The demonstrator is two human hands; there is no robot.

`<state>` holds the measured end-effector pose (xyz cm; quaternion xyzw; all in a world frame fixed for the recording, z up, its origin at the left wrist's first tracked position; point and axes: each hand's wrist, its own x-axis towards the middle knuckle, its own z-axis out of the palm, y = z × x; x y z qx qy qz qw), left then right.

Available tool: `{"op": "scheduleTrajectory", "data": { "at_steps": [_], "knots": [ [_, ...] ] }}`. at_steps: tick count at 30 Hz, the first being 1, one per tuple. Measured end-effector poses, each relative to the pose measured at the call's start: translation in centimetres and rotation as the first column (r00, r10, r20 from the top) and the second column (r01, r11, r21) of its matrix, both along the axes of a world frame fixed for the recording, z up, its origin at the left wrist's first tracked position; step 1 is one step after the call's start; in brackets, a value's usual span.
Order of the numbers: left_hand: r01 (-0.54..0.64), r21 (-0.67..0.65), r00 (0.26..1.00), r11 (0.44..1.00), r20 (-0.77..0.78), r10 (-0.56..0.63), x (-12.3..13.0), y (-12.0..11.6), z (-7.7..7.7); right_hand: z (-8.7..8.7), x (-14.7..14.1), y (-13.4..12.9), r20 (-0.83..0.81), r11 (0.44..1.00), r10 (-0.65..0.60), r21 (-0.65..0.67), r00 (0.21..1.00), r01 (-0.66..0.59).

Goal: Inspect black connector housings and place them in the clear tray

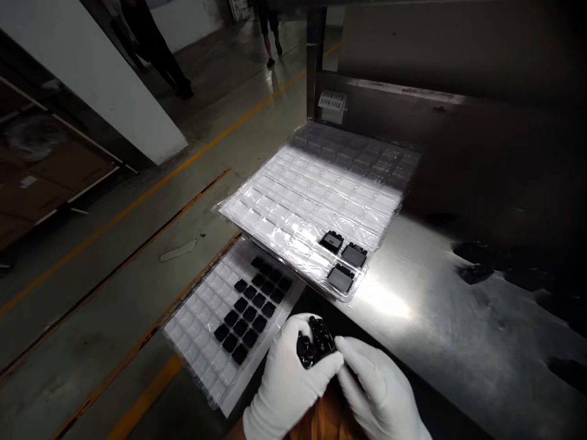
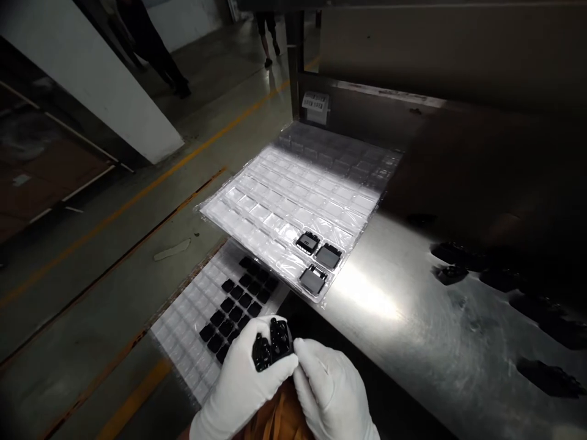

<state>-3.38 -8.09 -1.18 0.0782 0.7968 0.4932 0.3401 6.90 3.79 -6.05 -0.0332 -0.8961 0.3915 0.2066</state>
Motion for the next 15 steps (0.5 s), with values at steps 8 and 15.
{"op": "scheduleTrajectory", "data": {
  "at_steps": [8,15],
  "knots": [
    [-0.041,-0.087,0.999,0.995,-0.001,0.041,0.5,-0.2,1.0,-1.0,-1.3,-1.1,0.034,0.935,-0.117,-0.334,0.993,0.122],
    [-0.262,0.251,0.903,0.932,0.406,0.144,-0.6,-0.3,3.2,0.6,-3.0,-1.7,0.37,-0.225,0.058,-0.9,0.927,0.373]
  ]
}}
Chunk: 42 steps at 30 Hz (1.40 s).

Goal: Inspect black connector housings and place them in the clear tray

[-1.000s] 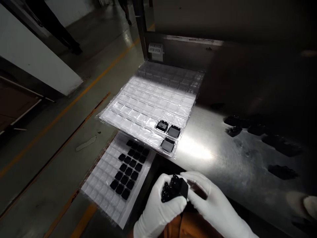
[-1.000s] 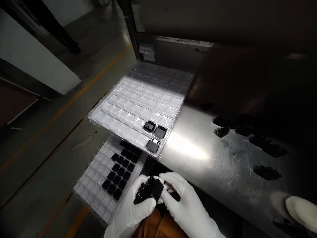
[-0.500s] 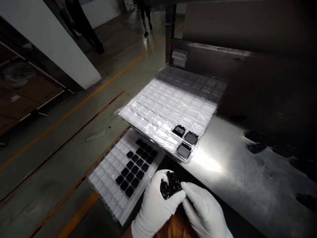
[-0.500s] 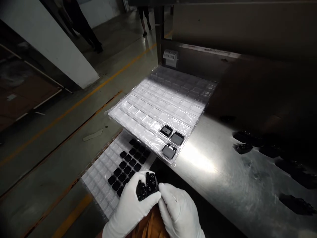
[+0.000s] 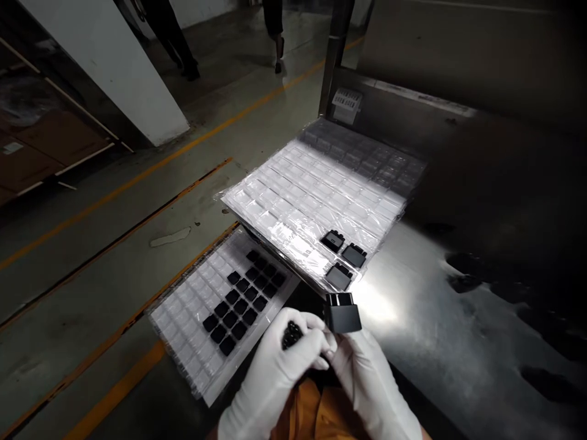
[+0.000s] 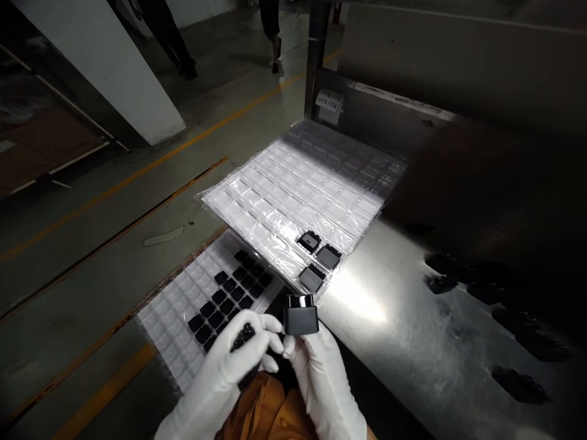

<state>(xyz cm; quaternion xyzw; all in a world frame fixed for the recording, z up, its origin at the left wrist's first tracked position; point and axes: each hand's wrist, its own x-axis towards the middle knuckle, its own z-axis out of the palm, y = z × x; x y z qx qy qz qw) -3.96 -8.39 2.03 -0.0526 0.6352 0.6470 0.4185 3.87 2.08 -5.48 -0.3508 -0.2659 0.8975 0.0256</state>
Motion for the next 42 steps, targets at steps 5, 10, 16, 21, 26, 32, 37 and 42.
{"op": "scheduleTrajectory", "data": {
  "at_steps": [5,10,16,21,26,32,37,42],
  "knots": [
    [-0.239,0.28,0.926,0.93,0.354,0.131,0.2,-0.4,-0.6,1.3,1.1,1.2,-0.058,1.0,0.005,0.011,0.998,-0.004],
    [-0.441,0.346,0.75,0.828,0.649,0.128,0.8,0.6,-1.4,2.0,2.1,2.5,-0.087,0.998,-0.011,0.067,0.996,0.017],
    [-0.355,0.374,0.835,0.857,0.538,0.111,1.5,1.6,-0.9,2.5,2.7,3.2,-0.072,1.0,-0.027,0.003,0.997,0.027],
    [-0.336,0.402,0.828,0.852,0.557,0.064,1.8,2.6,-1.0,2.6,3.0,3.7,-0.112,1.0,-0.03,0.002,0.993,0.03],
    [-0.357,0.463,0.752,0.811,0.658,-0.044,1.7,3.4,-0.4,2.0,3.6,4.2,-0.1,0.999,-0.03,-0.016,0.995,0.028],
    [-0.41,0.491,0.714,0.768,0.698,-0.065,1.9,3.3,-0.2,1.5,4.7,4.6,-0.072,0.997,-0.05,0.05,0.996,0.054],
    [-0.354,0.495,0.771,0.794,0.635,-0.052,1.9,2.9,-0.7,0.3,5.6,4.8,-0.09,0.996,-0.035,0.08,0.995,0.043],
    [-0.191,0.49,0.902,0.85,0.429,-0.045,1.9,2.5,-1.0,0.9,5.7,4.9,-0.071,0.994,-0.041,0.101,0.997,0.048]
  ]
}}
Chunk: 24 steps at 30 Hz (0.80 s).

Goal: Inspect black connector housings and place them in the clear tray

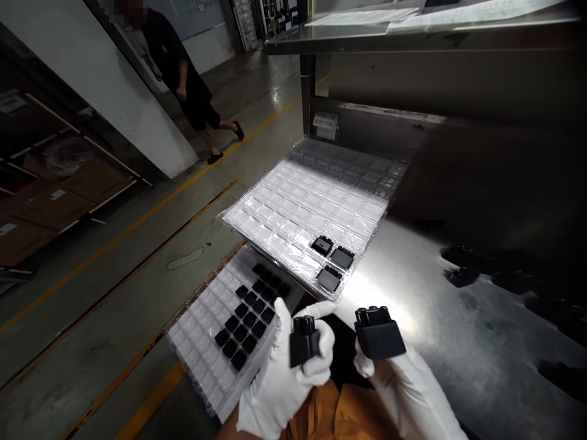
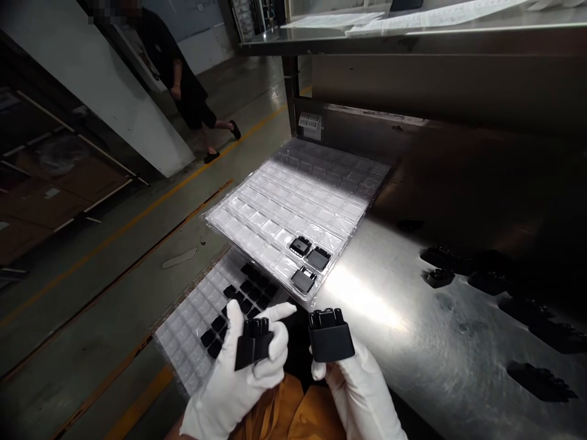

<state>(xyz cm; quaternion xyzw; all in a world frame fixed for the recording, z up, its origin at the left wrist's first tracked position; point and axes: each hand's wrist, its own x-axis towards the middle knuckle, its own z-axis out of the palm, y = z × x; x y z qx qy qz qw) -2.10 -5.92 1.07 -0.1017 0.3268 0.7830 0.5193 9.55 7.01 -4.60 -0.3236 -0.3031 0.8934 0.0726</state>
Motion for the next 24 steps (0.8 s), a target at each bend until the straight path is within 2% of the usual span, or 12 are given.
{"op": "scheduleTrajectory", "data": {
  "at_steps": [2,4,11,18,24],
  "knots": [
    [-0.011,-0.102,0.988,0.995,-0.154,-0.005,0.1,-0.1,-0.1,0.3,-0.1,-0.1,0.005,1.0,-0.013,-0.016,1.0,0.013],
    [0.024,-0.12,0.976,0.992,-0.212,-0.05,0.1,-0.2,-0.2,0.3,-0.2,-0.2,0.001,0.999,-0.021,-0.031,1.0,0.021],
    [0.084,0.055,0.993,0.995,-0.081,-0.08,-0.4,0.1,-0.4,0.1,-0.4,-0.1,0.008,0.994,-0.099,-0.04,0.995,0.099],
    [0.062,-0.135,0.992,0.989,-0.102,-0.076,-1.0,0.5,-0.7,-0.9,-0.2,0.6,0.015,0.996,-0.088,-0.024,0.996,0.088],
    [0.114,-0.094,0.993,0.989,0.0,-0.115,-1.5,1.3,-0.8,-0.7,-0.6,0.6,0.038,0.992,-0.123,-0.012,0.992,0.124]
  ]
}}
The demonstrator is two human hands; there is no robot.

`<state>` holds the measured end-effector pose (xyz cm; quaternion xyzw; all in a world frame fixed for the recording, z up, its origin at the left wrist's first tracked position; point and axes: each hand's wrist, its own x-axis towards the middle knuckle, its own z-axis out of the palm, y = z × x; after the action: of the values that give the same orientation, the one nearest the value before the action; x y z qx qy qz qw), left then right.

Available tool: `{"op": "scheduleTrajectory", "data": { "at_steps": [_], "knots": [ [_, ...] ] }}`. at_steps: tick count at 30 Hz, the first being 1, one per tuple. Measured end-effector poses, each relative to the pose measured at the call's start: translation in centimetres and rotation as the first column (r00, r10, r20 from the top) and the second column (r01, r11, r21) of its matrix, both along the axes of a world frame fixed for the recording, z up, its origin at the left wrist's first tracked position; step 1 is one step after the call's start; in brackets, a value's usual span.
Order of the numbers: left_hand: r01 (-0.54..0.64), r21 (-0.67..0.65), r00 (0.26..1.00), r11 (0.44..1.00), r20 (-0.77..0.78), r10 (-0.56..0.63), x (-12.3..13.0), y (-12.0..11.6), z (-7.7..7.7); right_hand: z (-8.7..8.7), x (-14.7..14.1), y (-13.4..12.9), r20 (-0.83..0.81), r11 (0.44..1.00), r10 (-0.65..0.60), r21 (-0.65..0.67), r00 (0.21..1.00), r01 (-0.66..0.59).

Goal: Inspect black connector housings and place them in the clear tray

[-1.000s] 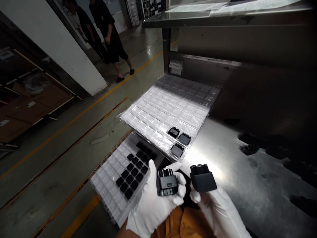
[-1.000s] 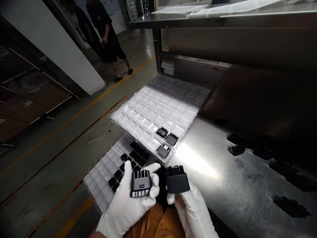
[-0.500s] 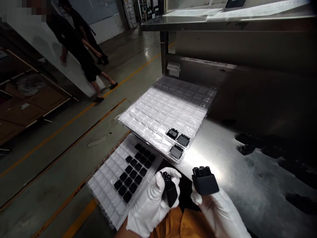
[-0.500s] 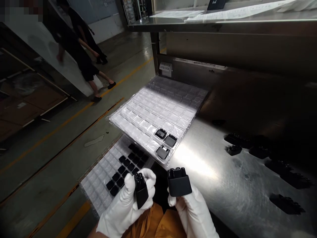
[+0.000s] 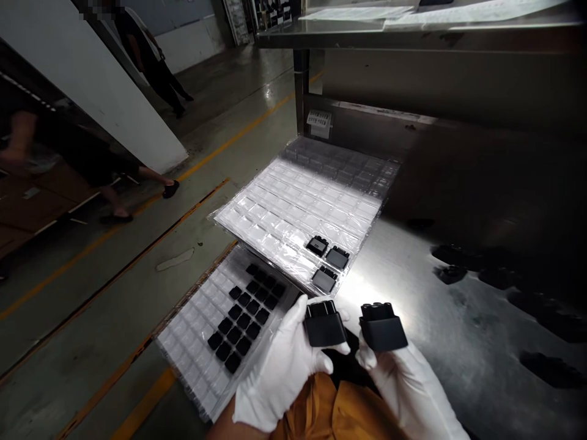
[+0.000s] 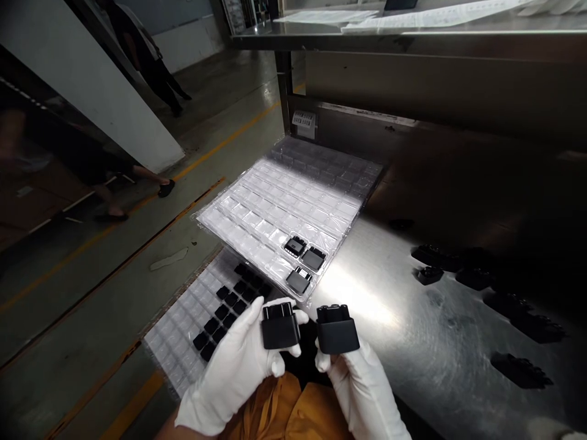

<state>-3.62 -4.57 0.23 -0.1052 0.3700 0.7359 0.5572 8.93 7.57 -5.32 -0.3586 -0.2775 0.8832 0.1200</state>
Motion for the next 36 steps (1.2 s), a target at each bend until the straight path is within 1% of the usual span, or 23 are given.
{"op": "scheduleTrajectory", "data": {
  "at_steps": [4,7,11,13,15,17,18,20,21,22,23,25,26,28,30,33,36],
  "knots": [
    [0.013,0.0,1.0,1.0,0.003,-0.013,-0.3,0.4,0.0,0.2,-0.2,-0.1,0.01,1.0,-0.001,-0.02,1.0,0.001],
    [0.009,-0.015,1.0,1.0,-0.009,-0.009,-0.4,0.5,0.3,0.1,-0.4,-0.1,0.014,0.999,-0.007,-0.041,1.0,0.007],
    [0.032,-0.025,0.993,0.999,-0.111,-0.035,-0.3,0.4,0.9,0.0,-0.7,-0.1,0.009,0.999,0.016,-0.04,1.0,-0.016],
    [0.016,-0.061,0.993,0.998,-0.112,-0.023,-0.2,0.2,0.8,-0.1,-0.7,-0.1,0.01,1.0,0.018,-0.02,1.0,-0.018],
    [-0.049,-0.087,0.999,0.995,-0.028,0.046,-0.4,0.1,0.5,-0.2,-0.6,0.0,0.015,1.0,0.011,0.005,1.0,-0.011],
    [-0.134,-0.096,0.983,0.986,0.113,0.144,-0.7,0.0,0.3,-0.4,-0.4,0.0,0.025,1.0,0.014,0.024,1.0,-0.014],
    [-0.176,-0.095,0.962,0.98,0.193,0.191,-1.0,0.1,0.4,-0.5,-0.3,0.0,0.031,1.0,0.016,0.024,0.999,-0.017],
    [-0.26,-0.097,0.897,0.961,0.345,0.277,-1.5,0.4,0.7,-0.6,-0.2,0.0,0.038,1.0,0.013,0.017,0.999,-0.014],
    [-0.299,-0.108,0.866,0.948,0.386,0.317,-1.7,0.6,1.0,-0.6,-0.2,0.0,0.045,1.0,0.008,0.013,0.999,-0.009],
    [-0.339,-0.122,0.847,0.933,0.391,0.36,-1.8,0.9,1.4,-0.6,-0.2,-0.1,0.05,1.0,0.006,0.01,0.999,-0.006],
    [-0.381,-0.142,0.841,0.914,0.358,0.406,-1.9,1.2,1.7,-0.6,-0.2,-0.1,0.06,1.0,0.003,0.012,0.998,-0.004],
    [-0.449,-0.187,0.844,0.874,0.231,0.483,-2.0,1.8,2.2,-0.5,-0.2,-0.2,0.074,1.0,0.011,0.016,0.997,-0.012],
    [-0.475,-0.204,0.844,0.856,0.169,0.509,-1.9,2.0,2.3,-0.4,-0.2,-0.3,0.082,1.0,0.014,0.009,0.997,-0.015],
    [-0.499,-0.232,0.84,0.835,0.104,0.532,-1.8,2.3,2.5,-0.2,-0.2,-0.4,0.103,1.0,0.011,-0.013,0.995,-0.01],
    [-0.49,-0.261,0.846,0.831,0.085,0.526,-1.7,2.5,2.7,-0.1,-0.1,-0.4,0.122,1.0,0.011,-0.028,0.992,-0.007],
    [-0.446,-0.318,0.866,0.837,0.084,0.493,-1.9,2.5,2.9,0.0,-0.1,-0.4,0.137,0.999,0.031,-0.026,0.99,-0.027],
    [-0.405,-0.316,0.899,0.858,0.036,0.437,-2.0,2.3,2.8,0.0,-0.2,-0.5,0.131,0.999,0.03,-0.034,0.991,-0.026]
  ]
}}
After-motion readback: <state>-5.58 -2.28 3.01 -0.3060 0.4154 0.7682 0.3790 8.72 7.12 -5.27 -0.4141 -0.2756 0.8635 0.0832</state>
